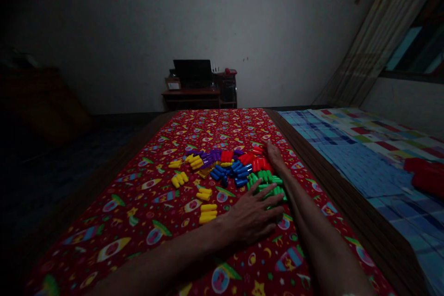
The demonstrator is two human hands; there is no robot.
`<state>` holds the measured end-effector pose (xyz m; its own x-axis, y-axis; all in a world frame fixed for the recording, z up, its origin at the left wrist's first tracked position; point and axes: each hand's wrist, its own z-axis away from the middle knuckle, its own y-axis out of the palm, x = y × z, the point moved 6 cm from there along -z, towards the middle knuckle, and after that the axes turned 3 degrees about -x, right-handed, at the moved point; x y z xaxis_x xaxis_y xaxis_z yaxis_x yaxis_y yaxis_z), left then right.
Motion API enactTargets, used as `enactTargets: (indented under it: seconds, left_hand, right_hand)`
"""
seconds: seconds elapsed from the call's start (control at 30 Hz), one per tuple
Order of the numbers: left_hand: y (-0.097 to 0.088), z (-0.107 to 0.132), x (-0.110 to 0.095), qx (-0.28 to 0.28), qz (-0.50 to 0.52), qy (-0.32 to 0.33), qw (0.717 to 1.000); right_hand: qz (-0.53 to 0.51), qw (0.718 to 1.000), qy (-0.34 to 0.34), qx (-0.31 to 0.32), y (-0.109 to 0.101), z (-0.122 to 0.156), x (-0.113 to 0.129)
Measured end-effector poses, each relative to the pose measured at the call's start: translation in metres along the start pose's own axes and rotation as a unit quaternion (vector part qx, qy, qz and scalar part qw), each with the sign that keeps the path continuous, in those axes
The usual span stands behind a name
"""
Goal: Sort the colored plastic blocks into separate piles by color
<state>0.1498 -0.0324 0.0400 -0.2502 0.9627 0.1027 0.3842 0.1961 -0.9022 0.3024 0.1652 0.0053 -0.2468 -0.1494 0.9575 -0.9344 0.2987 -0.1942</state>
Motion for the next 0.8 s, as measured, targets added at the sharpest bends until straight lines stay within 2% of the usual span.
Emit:
enactTargets:
  seconds: [0.1, 0.2, 0.33, 0.57, 0.7, 0.8]
  left_hand:
    - [0.015, -0.012, 0.017, 0.005, -0.024, -0.049, 0.998]
    - [0.014, 0.000, 0.039, 0.007, -0.056, -0.087, 0.995]
    - [-0.006, 0.038, 0.062, 0.017, -0.100, -0.121, 0.987]
    - [-0.049, 0.103, 0.091, 0.034, -0.145, -0.195, 0.970]
    - [-0.070, 0.141, 0.110, 0.024, -0.118, -0.257, 0.959]
    - [-0.080, 0.174, 0.131, -0.003, -0.097, -0.308, 0.946]
  right_hand:
    - [-0.079, 0.994, 0.040, 0.062, 0.041, -0.003, 0.012]
    - [-0.090, 0.987, 0.045, 0.127, 0.077, 0.001, 0.028]
    - [-0.101, 0.977, 0.082, 0.169, 0.125, 0.007, 0.042]
    - [-0.099, 0.967, 0.084, 0.218, 0.216, 0.020, 0.076]
    - [-0.105, 0.962, 0.044, 0.249, 0.245, 0.034, 0.103]
    - [-0.143, 0.951, 0.037, 0.271, 0.237, 0.041, 0.115]
